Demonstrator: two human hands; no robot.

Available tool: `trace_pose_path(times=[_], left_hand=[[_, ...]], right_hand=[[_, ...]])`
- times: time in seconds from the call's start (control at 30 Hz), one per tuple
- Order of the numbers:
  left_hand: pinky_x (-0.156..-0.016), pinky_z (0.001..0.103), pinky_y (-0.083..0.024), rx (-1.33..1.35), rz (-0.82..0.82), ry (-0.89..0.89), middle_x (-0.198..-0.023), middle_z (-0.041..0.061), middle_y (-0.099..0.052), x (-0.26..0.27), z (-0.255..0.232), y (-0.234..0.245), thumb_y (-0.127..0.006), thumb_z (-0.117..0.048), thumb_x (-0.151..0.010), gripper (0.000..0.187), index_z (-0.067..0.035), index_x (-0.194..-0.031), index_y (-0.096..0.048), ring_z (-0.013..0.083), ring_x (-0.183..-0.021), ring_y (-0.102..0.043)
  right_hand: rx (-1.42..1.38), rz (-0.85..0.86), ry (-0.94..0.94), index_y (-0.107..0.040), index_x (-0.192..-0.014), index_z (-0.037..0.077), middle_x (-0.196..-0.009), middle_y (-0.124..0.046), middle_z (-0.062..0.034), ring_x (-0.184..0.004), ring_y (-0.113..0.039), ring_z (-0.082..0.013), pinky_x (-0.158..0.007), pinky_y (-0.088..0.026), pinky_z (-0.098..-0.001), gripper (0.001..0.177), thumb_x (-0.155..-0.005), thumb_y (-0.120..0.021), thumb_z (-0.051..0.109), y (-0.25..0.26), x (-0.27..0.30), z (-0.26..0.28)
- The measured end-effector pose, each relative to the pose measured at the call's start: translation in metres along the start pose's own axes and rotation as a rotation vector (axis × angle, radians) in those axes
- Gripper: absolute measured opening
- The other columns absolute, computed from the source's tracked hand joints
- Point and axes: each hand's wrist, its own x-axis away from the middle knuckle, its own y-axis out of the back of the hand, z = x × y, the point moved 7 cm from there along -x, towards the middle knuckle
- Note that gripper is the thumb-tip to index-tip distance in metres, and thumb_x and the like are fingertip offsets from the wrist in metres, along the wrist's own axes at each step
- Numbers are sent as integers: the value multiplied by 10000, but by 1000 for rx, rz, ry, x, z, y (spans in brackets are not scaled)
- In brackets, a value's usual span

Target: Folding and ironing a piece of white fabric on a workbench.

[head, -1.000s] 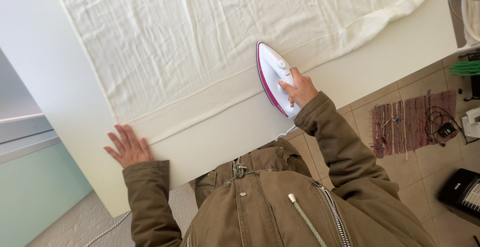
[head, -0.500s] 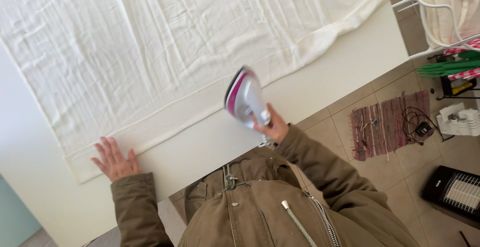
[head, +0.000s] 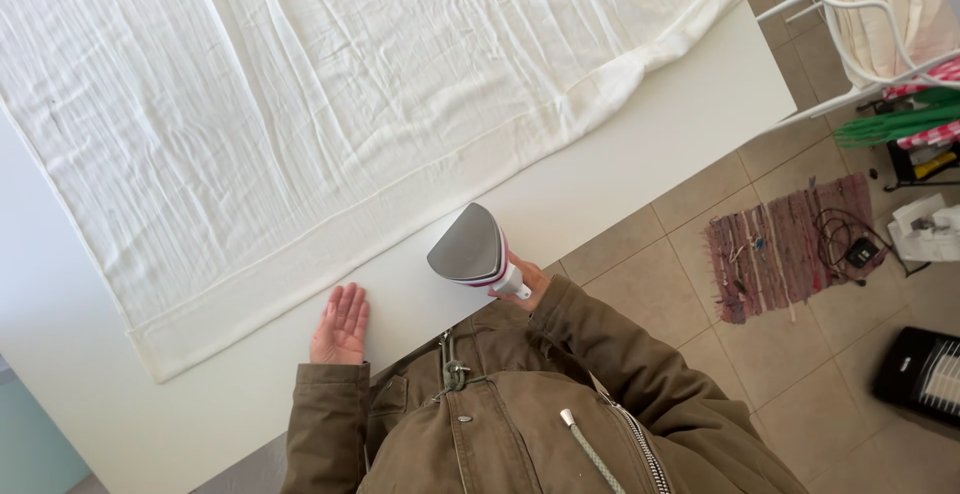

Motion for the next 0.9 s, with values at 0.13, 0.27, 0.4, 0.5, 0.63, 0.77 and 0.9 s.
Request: trace_pose_path(times=[0.13, 0.27, 0.4, 0.5, 0.63, 0.77, 0.9], left_hand=[[-1214, 433, -384, 173, 120, 33, -1534, 149, -509, -1, 4, -20, -546, -291, -1029, 556, 3, -1486, -428, 283, -1441, -465], [-1226, 429, -366, 158, 207, 102, -1566, 136, -457, -25, 24, -41, -557, -330, -1014, 627, -27, -1532, -376, 279, -1463, -429], [-1217, 461, -364, 240, 225, 146, -1535, 166, -517, -30, 35, -66, -577, -340, -1014, 681, 24, -1546, -355, 303, -1447, -455], [-1174, 492, -410, 328, 171, 197, -1480, 183, -562, -27, 40, -105, -589, -332, -1004, 649, 37, -1501, -398, 330, -1386, -518], [-1126, 505, -487, 303, 48, 133, -1388, 238, -607, -65, 40, -117, -618, -324, -986, 551, 35, -1386, -496, 355, -1326, -571], [-1136, 435, -523, 272, 150, 1, -1360, 126, -652, -113, 22, -145, -704, -203, -984, 381, -33, -1307, -595, 272, -1312, -602], [-1134, 388, -526, 208, 266, -127, -1362, 97, -659, -95, -11, -182, -678, -178, -1015, 378, -52, -1358, -583, 235, -1293, -621]], right_hand=[[-74, -82, -29, -325, -1561, 64, -1295, -653, -94, -1156, -673, -230, -999, -566, -365, 805, -893, -773, 81, -14, 2, -1], [73, -231, 125, -394, -1500, 93, -1387, -564, -110, -1248, -600, -239, -1032, -539, -366, 750, -883, -819, 90, -7, 2, 16], [328, -237, 277, -549, -1385, 109, -1396, -545, -149, -1288, -560, -290, -1075, -505, -395, 629, -843, -867, 78, -4, 13, 42], [323, -185, 194, -490, -1406, 58, -1387, -557, -165, -1313, -536, -316, -1125, -446, -421, 672, -822, -822, 80, 23, 17, 92], [49, -247, 2, -469, -1431, 38, -1403, -576, -174, -1347, -555, -307, -1182, -439, -418, 587, -902, -718, 91, 103, 19, 26], [-599, -459, -275, -460, -1418, -32, -1421, -566, -230, -1330, -566, -339, -1157, -463, -445, 567, -947, -665, 209, 177, -13, -14], [-1185, -497, -265, -450, -1408, -32, -1388, -585, -209, -1279, -587, -336, -1116, -470, -492, 630, -947, -657, 345, 193, -81, -36]])
